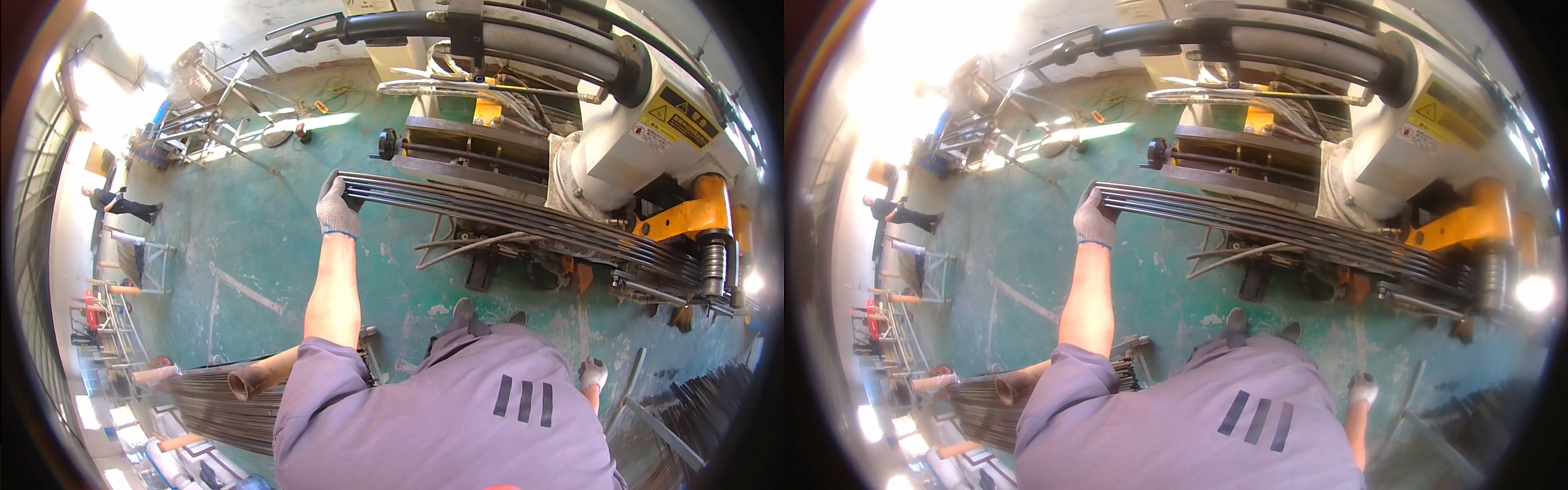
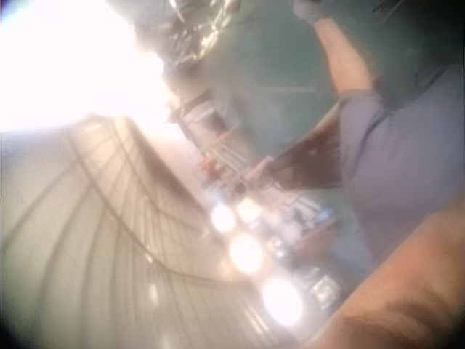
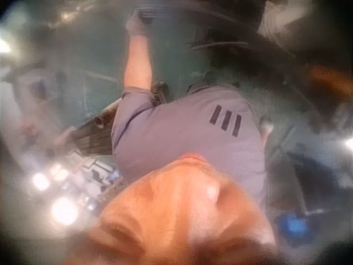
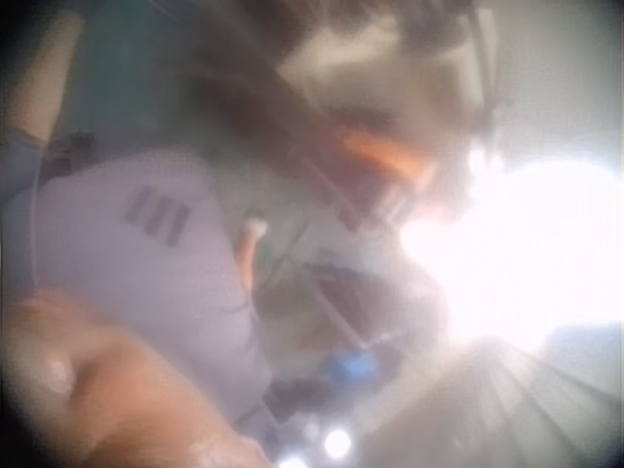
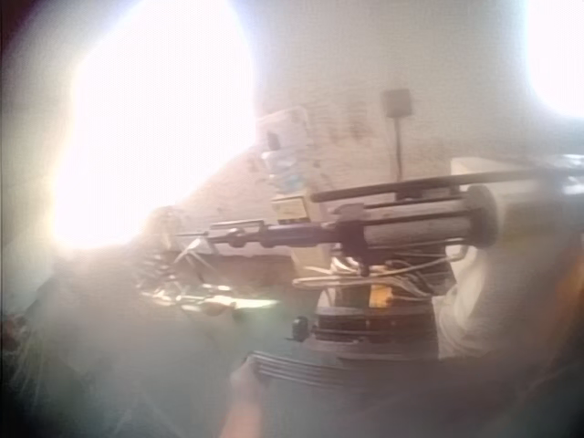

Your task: The person feeds long metal bars into a metal-forming machine, then picks up processed bars and places them onto a storage rack.

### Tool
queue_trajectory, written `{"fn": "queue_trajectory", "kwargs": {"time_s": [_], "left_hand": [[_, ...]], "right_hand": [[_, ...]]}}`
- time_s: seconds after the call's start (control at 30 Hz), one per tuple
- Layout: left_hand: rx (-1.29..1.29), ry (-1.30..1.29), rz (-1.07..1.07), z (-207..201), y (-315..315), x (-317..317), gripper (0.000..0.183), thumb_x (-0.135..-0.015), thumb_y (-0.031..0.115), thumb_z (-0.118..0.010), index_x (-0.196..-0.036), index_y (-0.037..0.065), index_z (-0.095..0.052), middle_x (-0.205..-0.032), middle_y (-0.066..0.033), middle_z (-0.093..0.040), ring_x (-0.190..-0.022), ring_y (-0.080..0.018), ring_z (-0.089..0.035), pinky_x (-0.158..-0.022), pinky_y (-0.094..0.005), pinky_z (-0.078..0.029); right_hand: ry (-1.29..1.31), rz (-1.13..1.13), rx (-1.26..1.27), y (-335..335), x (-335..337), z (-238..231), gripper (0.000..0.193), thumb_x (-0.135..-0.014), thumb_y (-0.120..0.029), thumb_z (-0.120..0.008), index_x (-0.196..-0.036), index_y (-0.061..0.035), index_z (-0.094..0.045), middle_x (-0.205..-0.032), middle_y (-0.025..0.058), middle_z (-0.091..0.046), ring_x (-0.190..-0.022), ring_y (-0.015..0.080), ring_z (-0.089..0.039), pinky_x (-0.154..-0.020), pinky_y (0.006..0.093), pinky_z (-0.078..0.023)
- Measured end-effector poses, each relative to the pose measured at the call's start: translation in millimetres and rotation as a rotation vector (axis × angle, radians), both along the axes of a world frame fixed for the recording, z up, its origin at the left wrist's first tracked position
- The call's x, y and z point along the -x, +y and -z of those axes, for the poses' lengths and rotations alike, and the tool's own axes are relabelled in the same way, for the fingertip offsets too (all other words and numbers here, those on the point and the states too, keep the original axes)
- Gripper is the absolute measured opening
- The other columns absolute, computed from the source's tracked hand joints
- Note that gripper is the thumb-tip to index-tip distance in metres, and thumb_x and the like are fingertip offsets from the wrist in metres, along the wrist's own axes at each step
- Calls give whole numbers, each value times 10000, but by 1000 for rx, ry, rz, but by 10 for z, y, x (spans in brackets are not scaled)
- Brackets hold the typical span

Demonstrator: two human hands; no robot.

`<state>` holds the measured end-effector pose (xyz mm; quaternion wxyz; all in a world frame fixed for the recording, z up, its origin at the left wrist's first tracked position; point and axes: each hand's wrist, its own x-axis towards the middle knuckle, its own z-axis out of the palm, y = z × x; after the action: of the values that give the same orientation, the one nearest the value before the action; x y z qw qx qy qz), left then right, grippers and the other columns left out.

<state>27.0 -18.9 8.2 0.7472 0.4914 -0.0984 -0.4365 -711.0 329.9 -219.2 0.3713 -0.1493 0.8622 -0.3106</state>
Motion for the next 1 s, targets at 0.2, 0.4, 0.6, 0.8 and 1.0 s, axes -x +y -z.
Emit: {"fn": "queue_trajectory", "kwargs": {"time_s": [0.2, 0.4, 0.6, 0.8, 1.0], "left_hand": [[21, -57, 206, 115, 34, -33, 336, -1072, 209, -606, -1376, 69, -634, -1211, -142, -714, -1064, -331, -730, -887, -526, -635], [-35, -106, 383, -8, 225, -46, 464, -1103, 279, -555, -1553, 202, -477, -1396, -136, -640, -1202, -388, -672, -946, -597, -592], [-98, -143, 363, -203, 177, 112, 515, -1125, 433, -467, -1547, 139, -486, -1426, -137, -619, -1219, -368, -655, -998, -582, -559], [-4, 114, 71, 53, 255, 150, 617, -1126, 508, -382, -1492, 36, -536, -1489, -189, -589, -1366, -384, -557, -1160, -553, -458], [-130, 342, 113, 991, 443, 1837, 516, -1110, 449, -428, -1321, 43, -669, -1343, -158, -712, -1282, -376, -640, -1111, -570, -499]], "right_hand": [[101, -41, -134, 95, -28, -175, 279, -951, -191, -704, -1053, 66, -737, -786, 93, -706, -620, 166, -648, -559, 330, -528], [95, 15, -155, 16, -171, -389, 264, -932, -205, -726, -999, 50, -737, -813, 79, -734, -671, 166, -676, -655, 341, -554], [29, -97, -281, -308, -88, -523, 253, -934, -207, -728, -1005, 36, -744, -827, 73, -739, -693, 166, -678, -681, 335, -539], [38, -223, -269, -871, 478, -532, 277, -947, -264, -731, -1007, 4, -766, -809, 62, -744, -701, 168, -680, -677, 343, -534], [-5, -416, -396, -1113, 1672, 195, 354, -966, -318, -684, -1175, -41, -752, -1003, 130, -789, -900, 254, -750, -853, 406, -573]]}}
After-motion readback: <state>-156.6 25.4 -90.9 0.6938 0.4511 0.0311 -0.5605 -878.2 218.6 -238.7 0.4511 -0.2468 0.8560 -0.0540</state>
